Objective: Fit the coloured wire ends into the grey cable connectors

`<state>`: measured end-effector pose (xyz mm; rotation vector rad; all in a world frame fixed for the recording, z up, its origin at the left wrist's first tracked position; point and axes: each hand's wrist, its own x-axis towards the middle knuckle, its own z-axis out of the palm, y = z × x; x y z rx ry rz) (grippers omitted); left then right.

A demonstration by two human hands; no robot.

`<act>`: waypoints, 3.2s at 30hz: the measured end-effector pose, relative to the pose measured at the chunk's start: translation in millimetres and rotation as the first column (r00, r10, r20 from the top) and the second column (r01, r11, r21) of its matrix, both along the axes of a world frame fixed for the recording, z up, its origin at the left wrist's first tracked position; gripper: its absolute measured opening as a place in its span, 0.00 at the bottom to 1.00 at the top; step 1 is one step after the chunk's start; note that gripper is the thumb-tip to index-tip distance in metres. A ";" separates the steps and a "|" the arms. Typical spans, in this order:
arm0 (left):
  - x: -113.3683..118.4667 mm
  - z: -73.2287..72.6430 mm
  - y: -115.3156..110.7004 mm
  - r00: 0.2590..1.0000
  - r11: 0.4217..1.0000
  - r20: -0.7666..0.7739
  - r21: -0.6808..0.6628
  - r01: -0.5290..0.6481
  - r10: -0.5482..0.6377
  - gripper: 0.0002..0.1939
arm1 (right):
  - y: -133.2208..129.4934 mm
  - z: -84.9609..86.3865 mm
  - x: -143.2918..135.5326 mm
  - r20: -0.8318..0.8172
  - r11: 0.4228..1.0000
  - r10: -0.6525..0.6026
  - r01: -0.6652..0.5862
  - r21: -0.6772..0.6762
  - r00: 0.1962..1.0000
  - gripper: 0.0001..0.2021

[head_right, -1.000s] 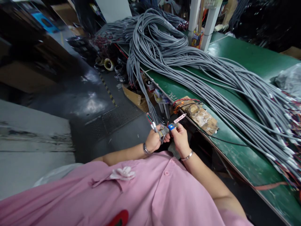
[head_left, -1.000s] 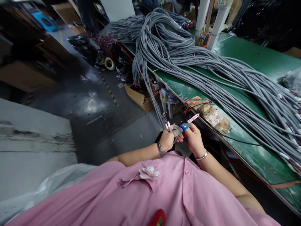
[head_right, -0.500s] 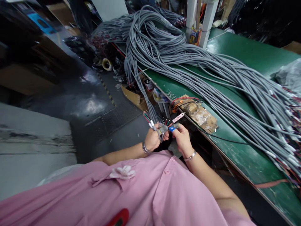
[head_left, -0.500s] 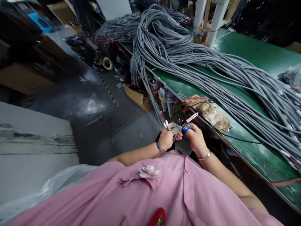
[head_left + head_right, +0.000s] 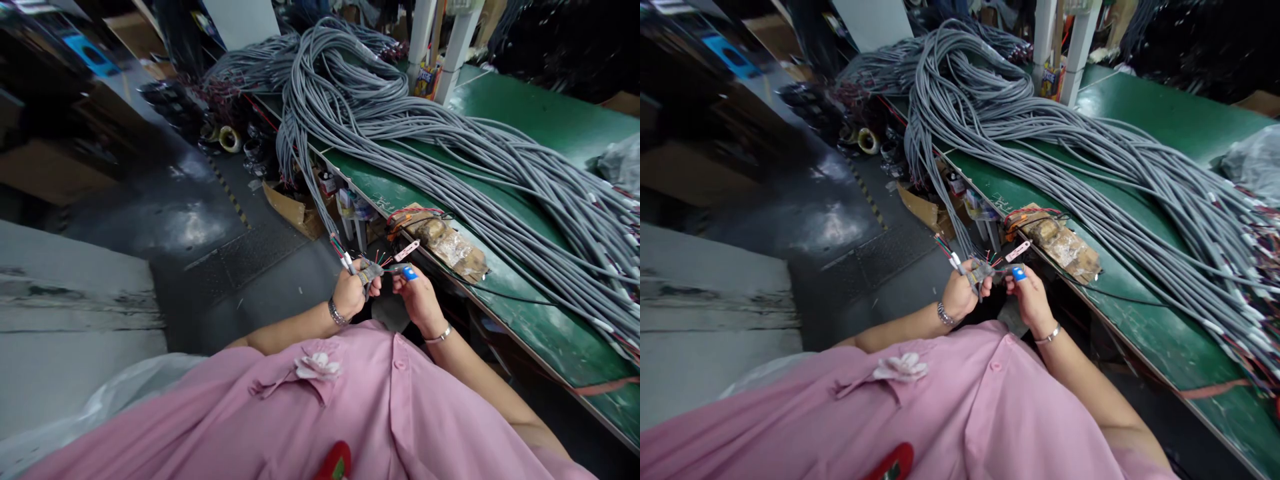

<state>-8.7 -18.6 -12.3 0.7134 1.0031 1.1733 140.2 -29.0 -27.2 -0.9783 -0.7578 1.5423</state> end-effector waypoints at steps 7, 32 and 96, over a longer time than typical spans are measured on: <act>1.7 10.1 1.6 0.988 0.988 0.006 -0.015 0.151 -0.151 0.13 | 31.9 9.9 14.4 -0.137 0.988 0.085 -0.101 -0.113 0.987 0.21; 8.5 0.6 12.1 0.954 0.951 0.089 -0.096 0.294 -0.286 0.14 | 42.5 9.1 -3.1 -0.247 0.996 -0.068 0.052 -0.070 0.967 0.23; 14.4 -1.6 2.6 0.994 0.993 0.082 -0.088 0.079 -0.071 0.12 | 53.5 -3.2 -7.4 -0.421 0.994 -0.079 0.039 -0.101 0.904 0.15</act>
